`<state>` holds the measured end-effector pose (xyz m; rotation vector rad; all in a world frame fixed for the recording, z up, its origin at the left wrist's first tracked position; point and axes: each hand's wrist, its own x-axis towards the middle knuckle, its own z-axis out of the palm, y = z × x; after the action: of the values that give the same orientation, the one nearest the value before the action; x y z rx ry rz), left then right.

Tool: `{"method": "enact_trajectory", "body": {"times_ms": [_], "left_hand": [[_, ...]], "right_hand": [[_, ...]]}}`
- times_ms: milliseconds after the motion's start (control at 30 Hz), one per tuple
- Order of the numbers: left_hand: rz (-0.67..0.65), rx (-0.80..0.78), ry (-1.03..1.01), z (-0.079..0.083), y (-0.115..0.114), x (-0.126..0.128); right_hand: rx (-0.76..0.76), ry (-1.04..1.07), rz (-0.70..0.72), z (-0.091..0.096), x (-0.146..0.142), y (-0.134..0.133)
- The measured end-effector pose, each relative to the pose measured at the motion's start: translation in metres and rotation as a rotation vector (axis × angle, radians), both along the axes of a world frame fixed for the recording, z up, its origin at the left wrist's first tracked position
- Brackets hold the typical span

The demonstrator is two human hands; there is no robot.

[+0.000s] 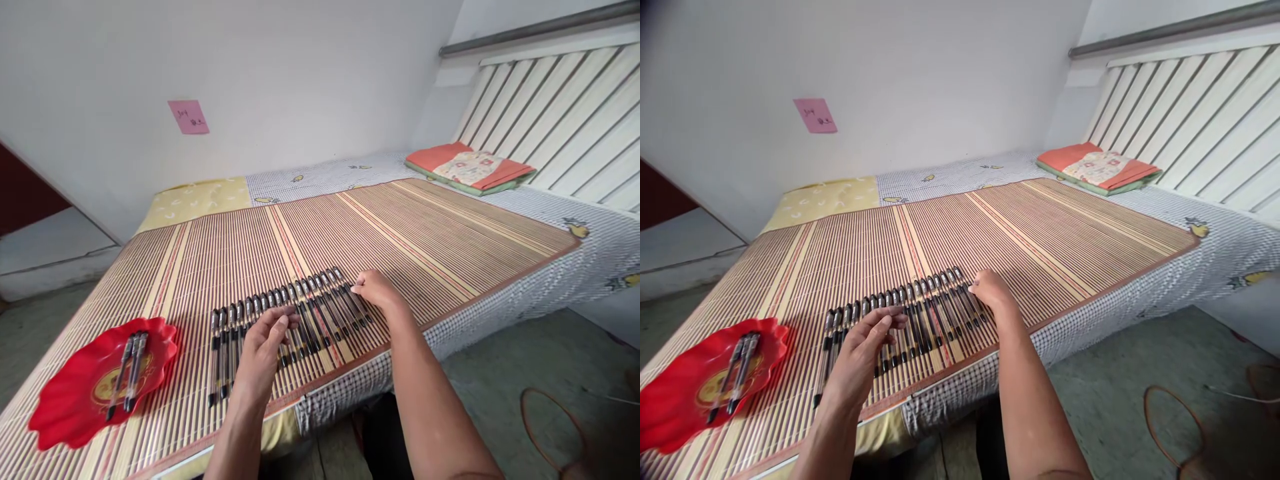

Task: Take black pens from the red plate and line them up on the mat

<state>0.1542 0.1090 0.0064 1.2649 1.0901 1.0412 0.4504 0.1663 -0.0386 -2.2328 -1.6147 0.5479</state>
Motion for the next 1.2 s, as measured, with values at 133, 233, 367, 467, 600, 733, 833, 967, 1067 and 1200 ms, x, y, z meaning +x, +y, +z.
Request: {"method": "enact_trajectory", "body": {"times_ms": [133,233,367,467,600,733,833,967,1067,1200], "left_hand": [[-0.001,0.005,-0.003,0.001,0.0,0.001],[-0.004,0.0,-0.001,0.0,0.001,0.001],[-0.018,-0.005,0.012,-0.001,0.001,0.001],[-0.018,-0.01,0.001,-0.003,0.002,0.0],[-0.03,-0.015,0.006,-0.006,0.003,0.0],[-0.027,-0.012,0.01,-0.006,0.003,0.0],[-0.027,-0.01,0.019,-0.005,0.003,0.0],[-0.032,-0.012,0.023,-0.004,0.002,0.0],[-0.035,-0.01,0.026,-0.005,0.002,-0.001],[-0.037,-0.008,0.034,-0.005,0.002,0.0]], "right_hand": [[-0.004,0.001,-0.012,0.003,0.0,-0.002],[-0.016,-0.001,-0.016,0.01,-0.002,-0.006],[-0.063,0.026,-0.006,0.019,-0.006,-0.009],[-0.09,0.062,0.001,0.021,-0.007,-0.01],[-0.086,0.053,0.017,0.019,-0.006,-0.01],[-0.099,0.037,0.034,0.019,-0.005,-0.011],[-0.074,-0.002,0.047,0.021,-0.005,-0.012],[-0.073,-0.023,0.026,0.024,-0.007,-0.013],[-0.097,-0.003,-0.004,0.023,-0.007,-0.013],[-0.086,-0.003,0.014,0.015,-0.005,-0.009]]}}
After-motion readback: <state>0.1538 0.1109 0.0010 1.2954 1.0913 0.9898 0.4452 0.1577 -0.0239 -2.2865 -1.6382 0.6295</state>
